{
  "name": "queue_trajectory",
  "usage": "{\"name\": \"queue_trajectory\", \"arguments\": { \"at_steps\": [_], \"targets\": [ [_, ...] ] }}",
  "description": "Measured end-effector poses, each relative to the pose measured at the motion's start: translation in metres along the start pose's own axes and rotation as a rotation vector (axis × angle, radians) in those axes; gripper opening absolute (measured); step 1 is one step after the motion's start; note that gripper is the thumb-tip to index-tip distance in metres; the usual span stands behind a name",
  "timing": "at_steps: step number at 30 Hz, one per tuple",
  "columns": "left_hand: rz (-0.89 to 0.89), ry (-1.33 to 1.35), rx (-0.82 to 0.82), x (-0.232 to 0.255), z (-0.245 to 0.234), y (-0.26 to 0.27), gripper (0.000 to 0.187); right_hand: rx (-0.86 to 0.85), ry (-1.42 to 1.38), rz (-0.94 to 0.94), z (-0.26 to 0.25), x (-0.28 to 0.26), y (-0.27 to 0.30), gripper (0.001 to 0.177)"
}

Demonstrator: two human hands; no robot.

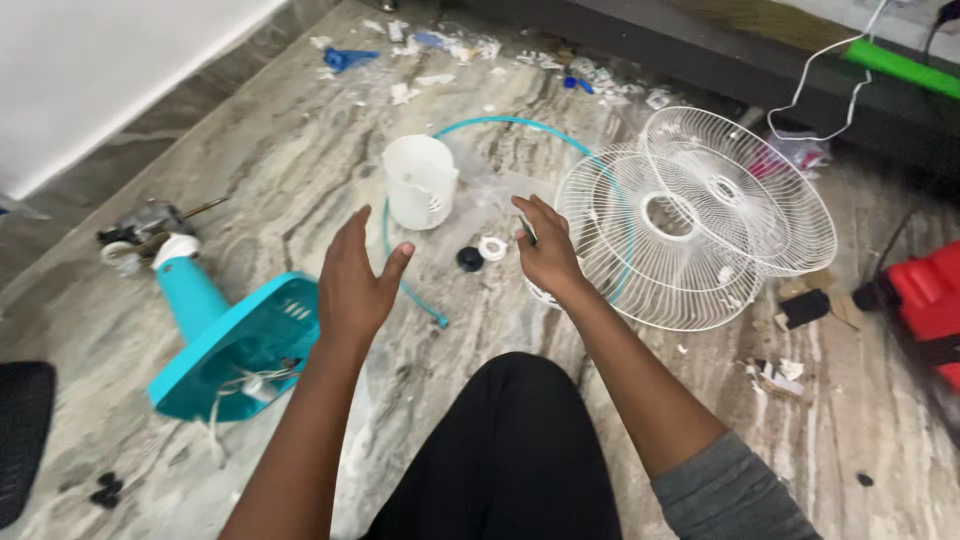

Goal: The person sits on the floor and disassembles a teal pedestal fan base using a screwdriver. They remove the back cover, unscrew and detach the internal switch, and handle various small parts and wires. The fan remains partially disassembled at the end.

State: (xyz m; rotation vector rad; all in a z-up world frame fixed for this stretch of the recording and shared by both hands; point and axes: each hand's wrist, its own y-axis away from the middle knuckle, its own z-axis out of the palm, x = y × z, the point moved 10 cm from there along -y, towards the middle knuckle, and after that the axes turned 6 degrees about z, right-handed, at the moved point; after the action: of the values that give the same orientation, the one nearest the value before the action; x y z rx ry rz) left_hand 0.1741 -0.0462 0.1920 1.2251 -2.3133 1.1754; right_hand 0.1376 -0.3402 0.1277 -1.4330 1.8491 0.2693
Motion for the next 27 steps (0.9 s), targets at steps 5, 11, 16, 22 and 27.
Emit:
{"name": "queue_trajectory", "arguments": {
  "at_steps": [5,11,16,22,27],
  "targets": [
    [-0.055,-0.017,-0.015,-0.013,-0.041,0.037,0.075,-0.114,-0.018,-0.136,0.035,-0.066,0.006,0.047],
    [0.065,-0.001,0.092,-0.003,-0.098,0.071,0.059,-0.221,-0.027,-0.241,0.076,-0.141,0.029,0.046],
    [0.019,0.024,0.152,-0.014,-0.135,0.098,0.051,-0.261,-0.046,-0.254,0.106,-0.178,0.052,0.045],
    [-0.078,0.003,0.142,-0.044,-0.157,0.141,0.053,-0.343,-0.075,-0.306,0.135,-0.202,0.083,0.044],
    [-0.173,0.005,0.124,-0.076,-0.160,0.187,0.053,-0.634,-0.297,-0.167,0.174,-0.193,0.108,0.036]
  ]
}}
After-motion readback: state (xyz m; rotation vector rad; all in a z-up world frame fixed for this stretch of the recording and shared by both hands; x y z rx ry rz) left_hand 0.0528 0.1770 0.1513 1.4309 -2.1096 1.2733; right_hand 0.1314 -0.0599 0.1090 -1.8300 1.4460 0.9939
